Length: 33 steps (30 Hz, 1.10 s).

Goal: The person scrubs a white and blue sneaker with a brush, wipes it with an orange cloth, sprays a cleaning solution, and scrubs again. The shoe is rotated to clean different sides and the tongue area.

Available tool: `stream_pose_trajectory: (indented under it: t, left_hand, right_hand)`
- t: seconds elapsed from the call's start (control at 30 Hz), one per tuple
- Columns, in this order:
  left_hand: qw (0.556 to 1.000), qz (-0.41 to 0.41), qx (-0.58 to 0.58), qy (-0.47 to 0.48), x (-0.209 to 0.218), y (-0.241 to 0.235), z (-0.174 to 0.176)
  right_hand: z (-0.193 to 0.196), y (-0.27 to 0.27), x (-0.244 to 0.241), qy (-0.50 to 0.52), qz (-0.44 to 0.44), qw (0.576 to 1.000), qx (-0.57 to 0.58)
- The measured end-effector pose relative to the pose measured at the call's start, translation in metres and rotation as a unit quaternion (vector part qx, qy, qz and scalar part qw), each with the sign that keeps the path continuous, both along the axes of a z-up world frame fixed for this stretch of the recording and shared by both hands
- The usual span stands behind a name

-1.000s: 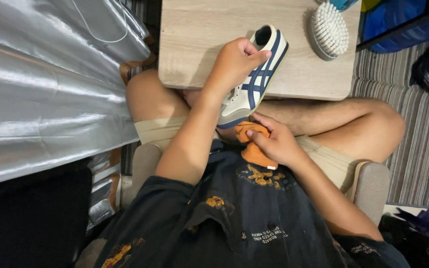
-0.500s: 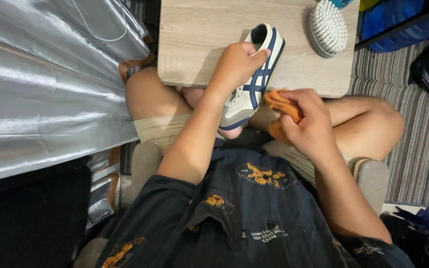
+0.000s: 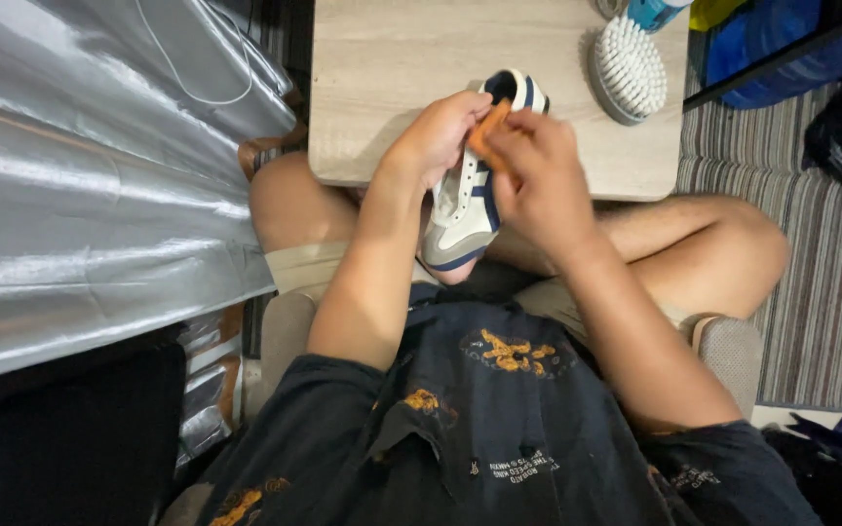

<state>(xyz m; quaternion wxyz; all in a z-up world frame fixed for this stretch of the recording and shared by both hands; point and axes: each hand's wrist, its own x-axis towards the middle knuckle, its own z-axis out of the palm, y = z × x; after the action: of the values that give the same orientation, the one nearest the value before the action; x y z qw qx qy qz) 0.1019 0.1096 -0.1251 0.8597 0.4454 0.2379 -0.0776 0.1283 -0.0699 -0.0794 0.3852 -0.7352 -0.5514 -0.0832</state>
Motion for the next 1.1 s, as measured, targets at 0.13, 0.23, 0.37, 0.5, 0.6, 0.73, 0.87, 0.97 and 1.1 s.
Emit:
stream_pose_trajectory:
  t: [0.13,0.23,0.37,0.5,0.6,0.73,0.87,0.97,1.1]
  left_hand:
    - [0.995,-0.014,0.063,0.074,-0.009,-0.003,0.033]
    - [0.994,-0.053,0.097,0.027,-0.009,-0.013,0.047]
    - [0.95,-0.065,0.294,0.084,-0.015,-0.02,0.08]
    - [0.941,-0.076,0.329,0.034,-0.024,-0.019,0.077]
    - [0.932,-0.077,0.353,0.036,-0.024,-0.019,0.066]
    - [0.913,-0.068,0.402,-0.021,-0.016,-0.01,0.032]
    - [0.926,-0.066,0.371,-0.029,-0.022,-0.013,0.038]
    - [0.94,-0.055,0.331,-0.056,-0.025,-0.016,0.043]
    - [0.933,-0.063,0.346,-0.083,-0.028,-0.021,0.048]
  right_hand:
    - [0.008,-0.005,-0.013,-0.022,0.015,1.0,-0.004]
    - [0.004,-0.01,0.004,-0.029,0.039,0.999,-0.016]
    - [-0.002,-0.008,0.029,-0.001,0.017,1.0,0.007]
    - [-0.029,-0.01,0.066,0.042,-0.033,0.997,0.048]
    - [-0.023,-0.01,0.074,0.038,-0.047,0.998,-0.006]
    - [-0.031,0.004,0.083,0.011,-0.062,0.998,-0.012]
    - [-0.034,0.008,0.081,0.022,-0.097,0.995,0.002]
    - [-0.028,0.004,0.068,0.015,-0.083,0.996,-0.005]
    - [-0.019,-0.007,0.048,-0.027,-0.081,0.995,-0.047]
